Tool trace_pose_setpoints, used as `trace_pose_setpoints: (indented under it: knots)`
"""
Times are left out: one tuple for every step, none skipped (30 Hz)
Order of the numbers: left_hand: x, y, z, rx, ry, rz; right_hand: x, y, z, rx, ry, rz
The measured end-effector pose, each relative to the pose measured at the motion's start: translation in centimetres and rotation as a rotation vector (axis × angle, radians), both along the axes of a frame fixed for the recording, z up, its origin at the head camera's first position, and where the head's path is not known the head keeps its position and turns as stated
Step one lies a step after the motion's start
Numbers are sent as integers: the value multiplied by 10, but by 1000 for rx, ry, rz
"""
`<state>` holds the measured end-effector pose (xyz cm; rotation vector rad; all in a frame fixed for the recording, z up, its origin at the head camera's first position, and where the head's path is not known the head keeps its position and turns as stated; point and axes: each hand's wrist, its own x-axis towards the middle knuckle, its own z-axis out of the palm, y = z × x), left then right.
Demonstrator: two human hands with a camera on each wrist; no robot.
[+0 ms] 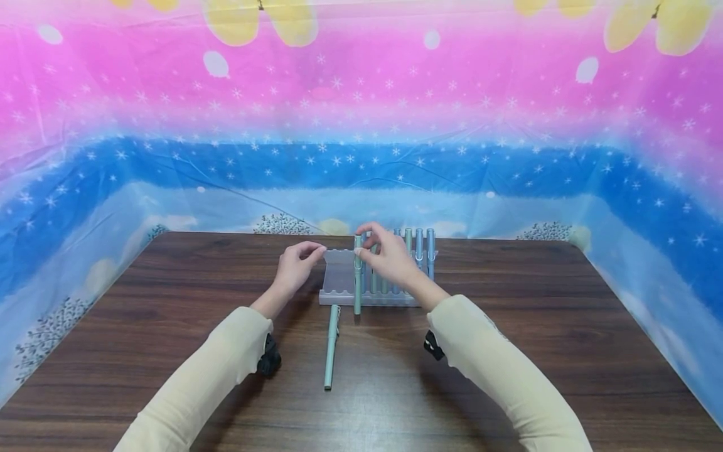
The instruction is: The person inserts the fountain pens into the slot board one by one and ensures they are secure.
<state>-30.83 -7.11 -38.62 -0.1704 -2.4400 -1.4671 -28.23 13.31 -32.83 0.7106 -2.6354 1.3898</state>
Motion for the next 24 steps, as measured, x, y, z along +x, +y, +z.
trace_pose_setpoints:
  knots:
    - [0,0,0,-1,0,-1,0,0,0,-7,3,-1]
    - [0,0,0,-1,0,-2,-1,1,1,-13,9,0]
    - [0,0,0,-2,0,-1,-2,1,1,-16,15,-2]
    - [-1,0,0,-3,0,-1,-3,1,2,-20,21,-1]
    - [-1,0,0,-2,-1,-2,-3,2,3,-23,27,1]
    - [-1,0,0,-3,-2,-2,-4,2,4,-26,32,5]
    - [-1,0,0,-2,-4,-2,-5,2,5,-30,36,8]
    - [-1,0,0,-2,-6,-2,-6,2,6,-33,41,12]
    - [-1,0,0,0,-7,-2,-6,3,7,-37,44,15]
    - [-1,0,1,1,-9,-2,-7,3,8,-43,44,19]
    - [-1,0,1,1,-11,-3,-7,3,9,-49,44,20]
    - [-1,0,0,1,-11,-3,-7,3,10,-54,47,21]
    - [-1,0,0,0,-12,-3,-8,3,10,-59,52,21]
    - [-1,0,0,0,-11,-3,-8,2,10,-59,61,20]
    - [-1,0,0,-1,-10,-3,-9,2,10,-61,70,17]
    - [-1,0,0,-1,-8,-3,-9,2,10,-63,80,16]
    - [-1,0,0,-1,-7,-2,-10,2,10,-62,93,14]
    - [-1,0,-1,-2,-5,-1,-10,2,10,-60,106,13]
    - [-1,0,0,-3,-3,0,-11,2,10,-58,119,12]
    - [-1,0,-1,-5,-2,1,-12,1,10,-55,131,10]
    - [-1,0,-1,-6,-1,1,-12,1,9,-54,139,6]
    - [-1,0,-1,-6,-2,1,-13,1,8,-51,153,3]
    - [-1,0,-1,-6,-3,2,-14,1,7,-50,162,0]
    - [-1,0,-1,-6,-3,0,-14,1,6,-48,178,-1]
